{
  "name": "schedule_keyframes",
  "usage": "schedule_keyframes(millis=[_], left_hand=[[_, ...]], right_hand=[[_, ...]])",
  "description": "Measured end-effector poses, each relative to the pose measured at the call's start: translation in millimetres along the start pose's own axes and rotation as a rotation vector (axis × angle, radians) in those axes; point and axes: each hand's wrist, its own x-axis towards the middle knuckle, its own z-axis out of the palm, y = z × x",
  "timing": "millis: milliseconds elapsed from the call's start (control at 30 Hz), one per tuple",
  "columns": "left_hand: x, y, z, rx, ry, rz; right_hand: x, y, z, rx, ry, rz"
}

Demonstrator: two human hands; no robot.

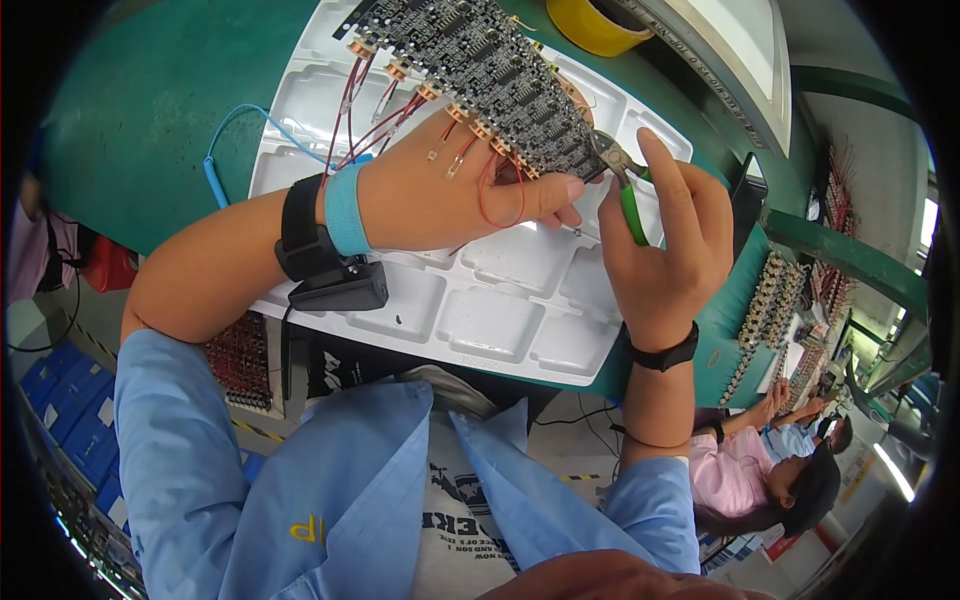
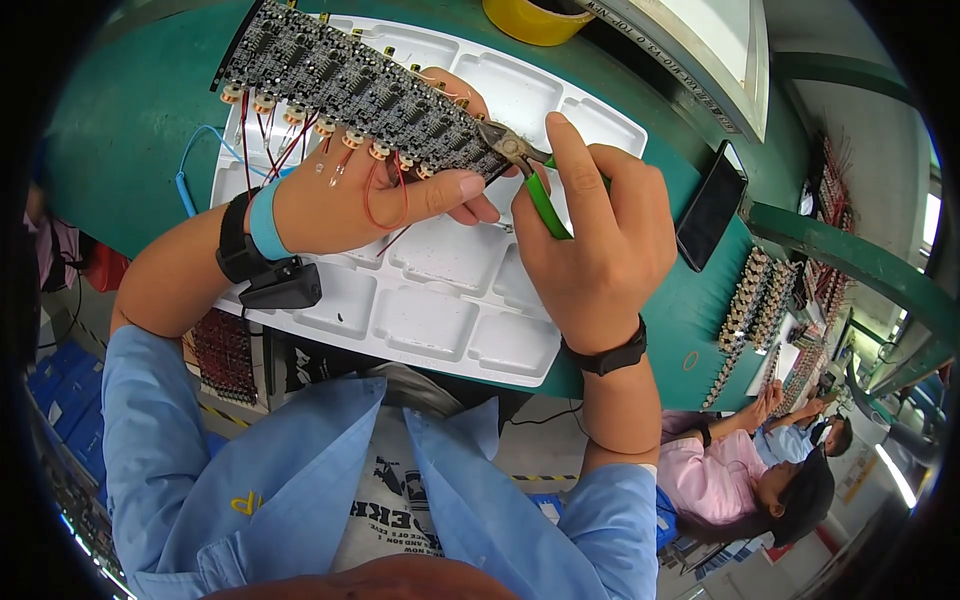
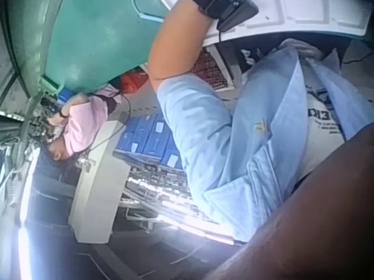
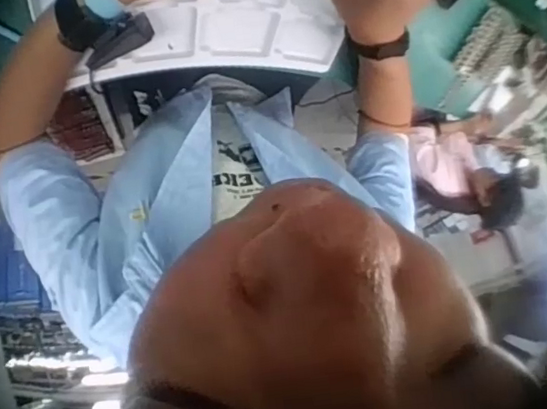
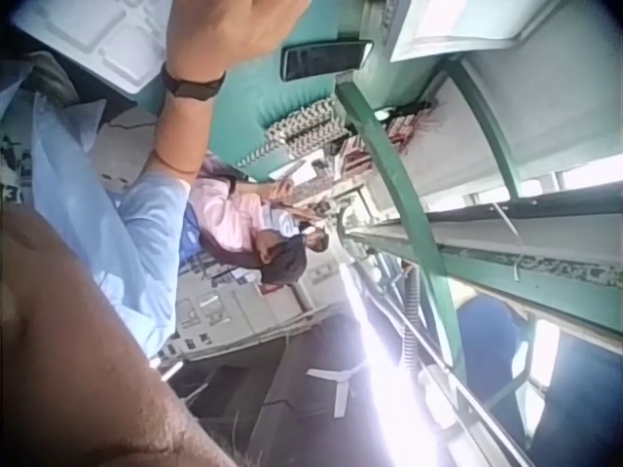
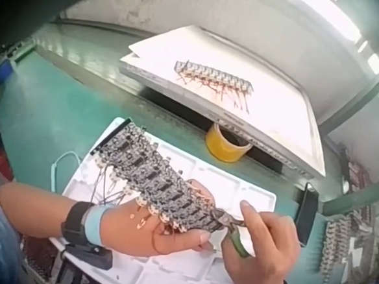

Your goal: The person picks up a circuit board and uses shears to trim the wire leads on the components. After trimming the wires on one side, the person turns the circuit board over and trims the remaining wire leads.

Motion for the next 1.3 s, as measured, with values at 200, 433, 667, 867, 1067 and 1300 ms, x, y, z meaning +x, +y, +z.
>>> schedule_keyframes(millis=[200,433,667,867,1067,1300], left_hand=[[3,12,-2,-0.333,-0.033,-0.247],[0,5,0,-0.209,-0.033,-0.221],[1,7,-4,-0.206,-0.071,-0.260],[1,1,0,0.139,0.001,0.037],[6,11,-6,0.115,0.010,-0.009],[5,11,2,0.064,0.079,-0.025]], right_hand=[[-2,2,-1,0.001,0.006,-0.015],[-2,1,-1,0.008,0.004,-0.010],[-5,2,-1,0.008,-0.026,0.005],[-2,0,-4,0.044,-0.023,0.005],[-1,3,1,0.010,0.003,-0.036],[1,6,7,0.016,0.075,-0.112]])
